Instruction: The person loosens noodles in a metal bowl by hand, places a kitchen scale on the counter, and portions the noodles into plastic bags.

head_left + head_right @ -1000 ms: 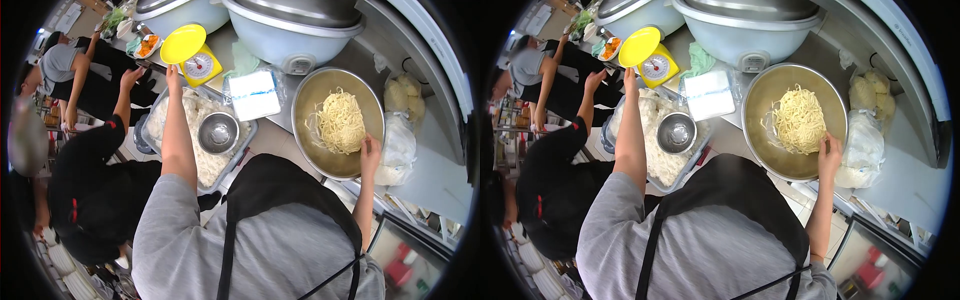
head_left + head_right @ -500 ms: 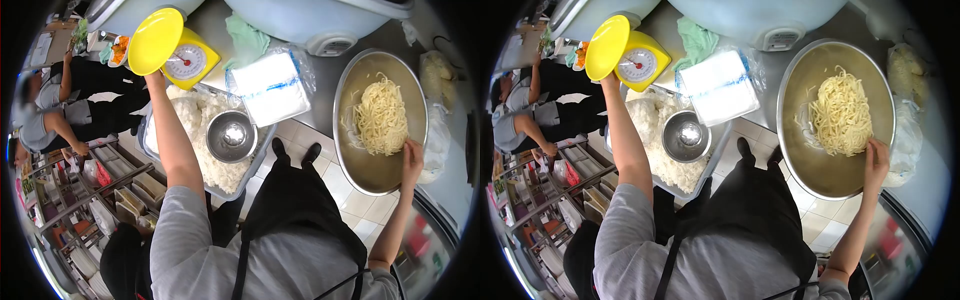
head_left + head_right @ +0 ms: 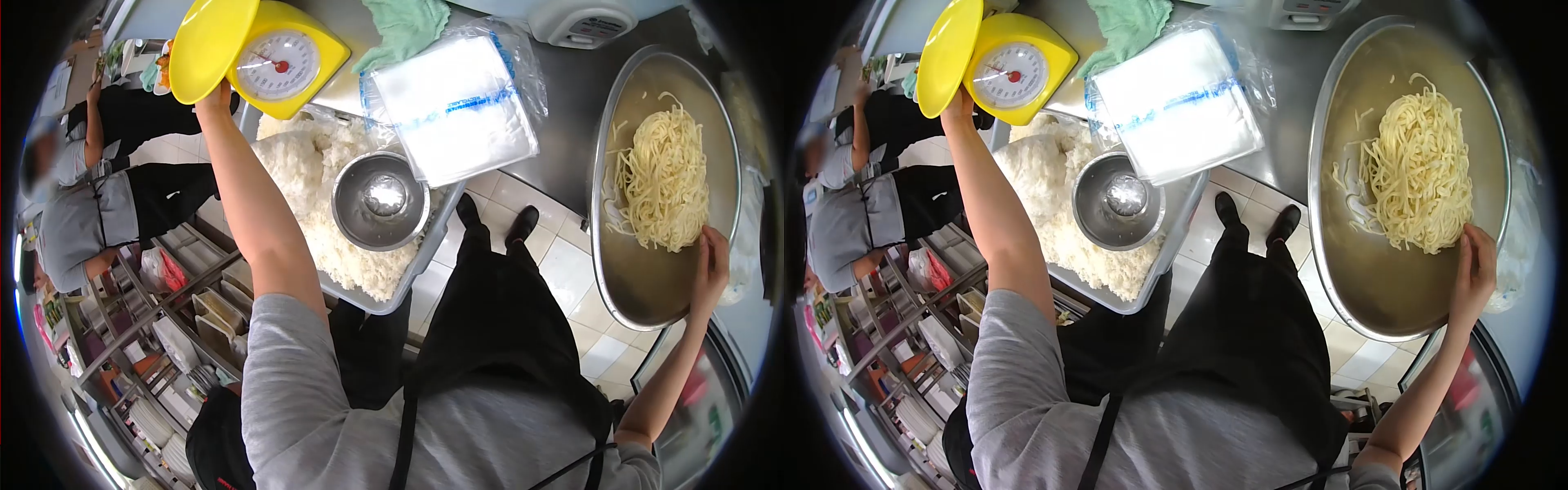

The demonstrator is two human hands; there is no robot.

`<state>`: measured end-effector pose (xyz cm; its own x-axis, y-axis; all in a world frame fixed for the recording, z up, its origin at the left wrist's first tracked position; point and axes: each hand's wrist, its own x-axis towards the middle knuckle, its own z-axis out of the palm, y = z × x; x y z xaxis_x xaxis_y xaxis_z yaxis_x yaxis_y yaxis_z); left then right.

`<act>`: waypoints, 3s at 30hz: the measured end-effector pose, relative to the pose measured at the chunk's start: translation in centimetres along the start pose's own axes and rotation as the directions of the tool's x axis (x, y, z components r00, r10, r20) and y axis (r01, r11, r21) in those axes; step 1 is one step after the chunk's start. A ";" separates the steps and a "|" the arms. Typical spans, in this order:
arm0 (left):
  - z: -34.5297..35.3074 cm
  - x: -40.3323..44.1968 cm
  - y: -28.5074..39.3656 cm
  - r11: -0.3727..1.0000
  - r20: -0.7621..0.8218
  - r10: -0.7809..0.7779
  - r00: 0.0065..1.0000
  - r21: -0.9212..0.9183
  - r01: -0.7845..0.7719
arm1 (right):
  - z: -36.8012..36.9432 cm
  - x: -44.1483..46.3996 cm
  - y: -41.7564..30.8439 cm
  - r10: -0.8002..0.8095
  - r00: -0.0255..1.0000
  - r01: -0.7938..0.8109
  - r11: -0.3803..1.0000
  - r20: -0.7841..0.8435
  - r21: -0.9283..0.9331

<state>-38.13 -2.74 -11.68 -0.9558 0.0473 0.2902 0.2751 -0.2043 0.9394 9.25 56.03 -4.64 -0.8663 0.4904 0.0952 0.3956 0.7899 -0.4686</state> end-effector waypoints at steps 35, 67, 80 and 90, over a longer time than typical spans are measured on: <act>1.0 -0.4 0.5 0.995 0.048 0.044 0.998 -0.092 -0.039 | 0.1 0.3 -0.1 0.032 0.999 -0.031 0.999 0.024 -0.037; 4.9 -2.2 10.8 0.096 0.365 0.066 0.929 0.924 -0.370 | -2.0 0.1 -1.3 -0.039 0.990 0.043 0.999 -0.138 0.029; 1.7 -5.9 3.0 0.918 -0.318 -0.385 0.866 -0.039 0.393 | -2.0 0.4 -11.7 -0.335 0.911 0.366 0.926 -0.241 0.093; 3.2 -5.0 2.8 0.860 -0.170 -0.487 0.856 0.073 0.504 | 17.6 8.6 -26.1 -0.146 0.904 0.263 0.931 0.402 -0.254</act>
<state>-32.25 -0.41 -9.90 -0.9703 -0.0264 -0.2403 -0.2376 -0.0801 0.9681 -13.89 33.13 -7.04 -0.9634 0.1800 -0.1985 0.2177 0.9577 -0.1882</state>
